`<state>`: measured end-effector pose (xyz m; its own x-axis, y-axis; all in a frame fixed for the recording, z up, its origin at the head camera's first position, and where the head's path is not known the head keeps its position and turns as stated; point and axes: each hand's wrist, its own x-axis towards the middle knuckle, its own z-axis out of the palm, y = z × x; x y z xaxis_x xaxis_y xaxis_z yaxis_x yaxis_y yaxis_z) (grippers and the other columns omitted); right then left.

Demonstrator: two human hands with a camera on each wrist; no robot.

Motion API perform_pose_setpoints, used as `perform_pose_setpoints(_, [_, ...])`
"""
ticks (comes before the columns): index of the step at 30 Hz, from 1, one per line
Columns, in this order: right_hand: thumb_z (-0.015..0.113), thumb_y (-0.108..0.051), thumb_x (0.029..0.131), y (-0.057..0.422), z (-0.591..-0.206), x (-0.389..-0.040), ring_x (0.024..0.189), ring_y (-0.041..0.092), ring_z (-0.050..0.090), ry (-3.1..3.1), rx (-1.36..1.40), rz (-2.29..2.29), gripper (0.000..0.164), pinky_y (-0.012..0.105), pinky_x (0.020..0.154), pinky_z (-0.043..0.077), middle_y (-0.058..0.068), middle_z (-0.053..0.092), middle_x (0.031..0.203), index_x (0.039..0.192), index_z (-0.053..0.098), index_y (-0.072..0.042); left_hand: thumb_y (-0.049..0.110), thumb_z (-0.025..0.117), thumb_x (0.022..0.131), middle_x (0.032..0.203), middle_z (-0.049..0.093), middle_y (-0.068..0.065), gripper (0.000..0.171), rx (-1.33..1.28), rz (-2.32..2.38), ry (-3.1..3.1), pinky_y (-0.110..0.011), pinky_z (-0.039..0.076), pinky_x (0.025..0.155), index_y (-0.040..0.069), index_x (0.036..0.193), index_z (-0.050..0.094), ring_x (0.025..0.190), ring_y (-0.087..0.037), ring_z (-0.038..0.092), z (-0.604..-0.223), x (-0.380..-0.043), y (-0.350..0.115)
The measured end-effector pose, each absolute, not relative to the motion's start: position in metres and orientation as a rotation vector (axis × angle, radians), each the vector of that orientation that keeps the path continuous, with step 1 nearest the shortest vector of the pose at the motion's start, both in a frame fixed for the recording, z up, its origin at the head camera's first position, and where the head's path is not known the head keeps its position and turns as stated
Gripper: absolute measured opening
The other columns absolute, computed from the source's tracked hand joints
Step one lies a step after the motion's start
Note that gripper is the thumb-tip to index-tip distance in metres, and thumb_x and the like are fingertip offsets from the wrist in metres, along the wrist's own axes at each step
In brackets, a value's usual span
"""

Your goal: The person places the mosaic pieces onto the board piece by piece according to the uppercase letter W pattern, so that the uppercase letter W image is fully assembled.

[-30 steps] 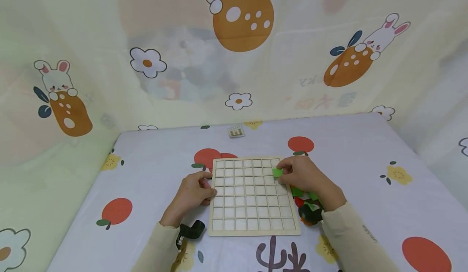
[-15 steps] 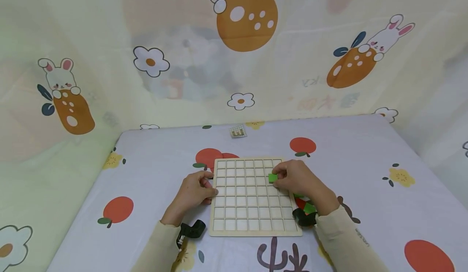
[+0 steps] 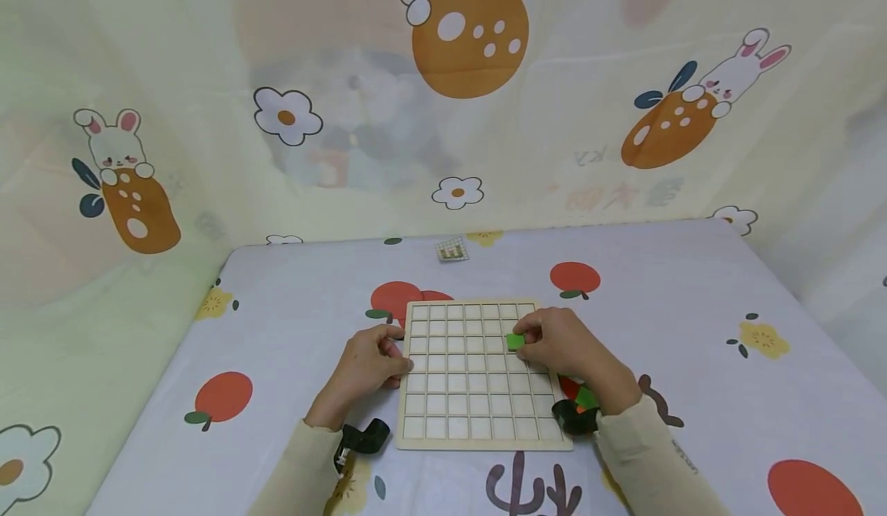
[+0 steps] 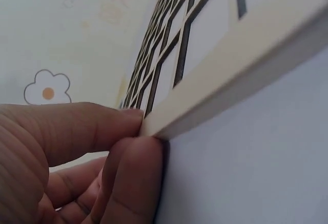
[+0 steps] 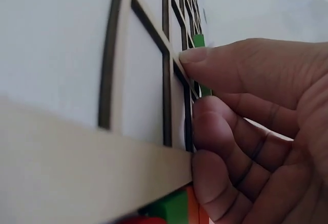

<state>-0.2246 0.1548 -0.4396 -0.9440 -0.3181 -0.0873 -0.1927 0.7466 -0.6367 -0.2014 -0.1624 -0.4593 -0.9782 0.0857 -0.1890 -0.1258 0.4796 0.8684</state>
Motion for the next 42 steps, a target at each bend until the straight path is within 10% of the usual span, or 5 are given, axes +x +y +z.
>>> perform_pose_setpoints(42, [0.081,-0.007,0.085,0.1547,-0.4422,-0.2238,0.081,0.019,0.055,2.684,-0.32,-1.088,0.028,0.032,0.07,0.047,0.002,0.062,0.083,0.112,0.076,-0.002,0.002,0.081,0.085,0.081,0.064,-0.008,0.049,-0.051,1.516,2.502,-0.025,0.057,0.056,-0.001,0.131,0.063,0.059,-0.015,0.062,-0.461,-0.2038,-0.1616])
